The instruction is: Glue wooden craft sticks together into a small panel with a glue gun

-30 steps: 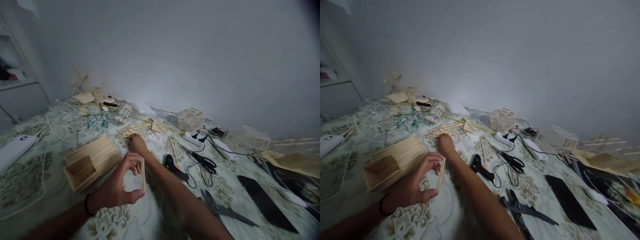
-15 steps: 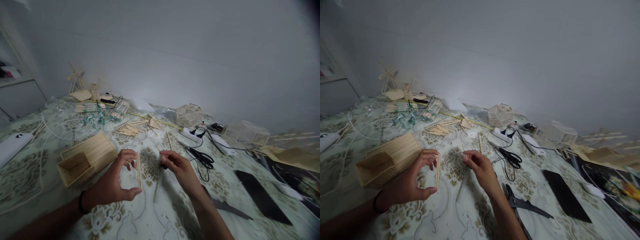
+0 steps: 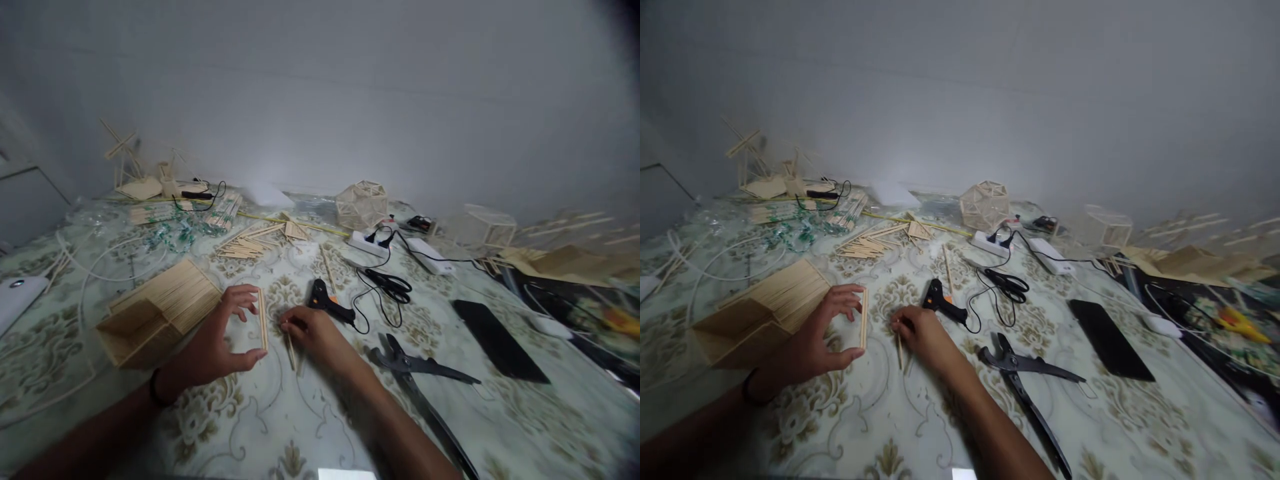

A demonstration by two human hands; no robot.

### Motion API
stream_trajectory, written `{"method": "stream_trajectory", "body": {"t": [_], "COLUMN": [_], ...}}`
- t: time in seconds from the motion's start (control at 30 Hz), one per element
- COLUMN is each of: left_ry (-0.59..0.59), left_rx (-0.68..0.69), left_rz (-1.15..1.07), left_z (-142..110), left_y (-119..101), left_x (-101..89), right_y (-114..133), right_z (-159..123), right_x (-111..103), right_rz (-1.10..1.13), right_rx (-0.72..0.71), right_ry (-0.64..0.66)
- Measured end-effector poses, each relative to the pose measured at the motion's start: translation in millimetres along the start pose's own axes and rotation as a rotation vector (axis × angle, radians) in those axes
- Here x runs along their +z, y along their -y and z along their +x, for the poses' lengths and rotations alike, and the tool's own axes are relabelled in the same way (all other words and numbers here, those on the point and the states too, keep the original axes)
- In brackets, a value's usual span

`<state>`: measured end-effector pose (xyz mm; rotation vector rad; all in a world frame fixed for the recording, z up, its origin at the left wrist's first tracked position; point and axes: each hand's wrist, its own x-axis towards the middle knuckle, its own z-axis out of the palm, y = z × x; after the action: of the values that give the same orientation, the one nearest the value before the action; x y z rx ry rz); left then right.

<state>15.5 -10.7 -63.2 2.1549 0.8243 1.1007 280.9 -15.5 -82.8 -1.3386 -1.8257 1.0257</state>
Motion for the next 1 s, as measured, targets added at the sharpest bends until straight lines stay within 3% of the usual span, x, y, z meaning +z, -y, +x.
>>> {"method": "stream_trajectory", "body": {"t": [0.2,0.43,0.63,0.77,0.87,1.0], "left_ry": [-0.022,0.024,0.067,0.067,0.062,0.052], "left_rx": [0.012,0.014,0.023,0.034,0.037,0.06], "left_rz": [0.007,0.022,0.041,0.032,0.017,-0.007], "left_z": [0,0,1,1,0,-2], "left_y": [2,-8,-12,-17,-20,-21], "left_x": [-0.4,-2.1,-4.1,-4.4,-4.0,-2.2], "right_y": [-4,-5,13,25,28,27], "right_z": [-9,-16,-21,-32,-38,-40], "right_x": [-25,-26,-32,-33,-22,-1], "right_rz": [-0.105,-0.172,-0.142,0.077,0.224,0.25], "right_rx": [-0.047,-0.031,-0.118,-0.22,-0.268,-0.385], "right_ry": [0.156,0.234,0.126,-0.009,-0.08,-0.136]}}
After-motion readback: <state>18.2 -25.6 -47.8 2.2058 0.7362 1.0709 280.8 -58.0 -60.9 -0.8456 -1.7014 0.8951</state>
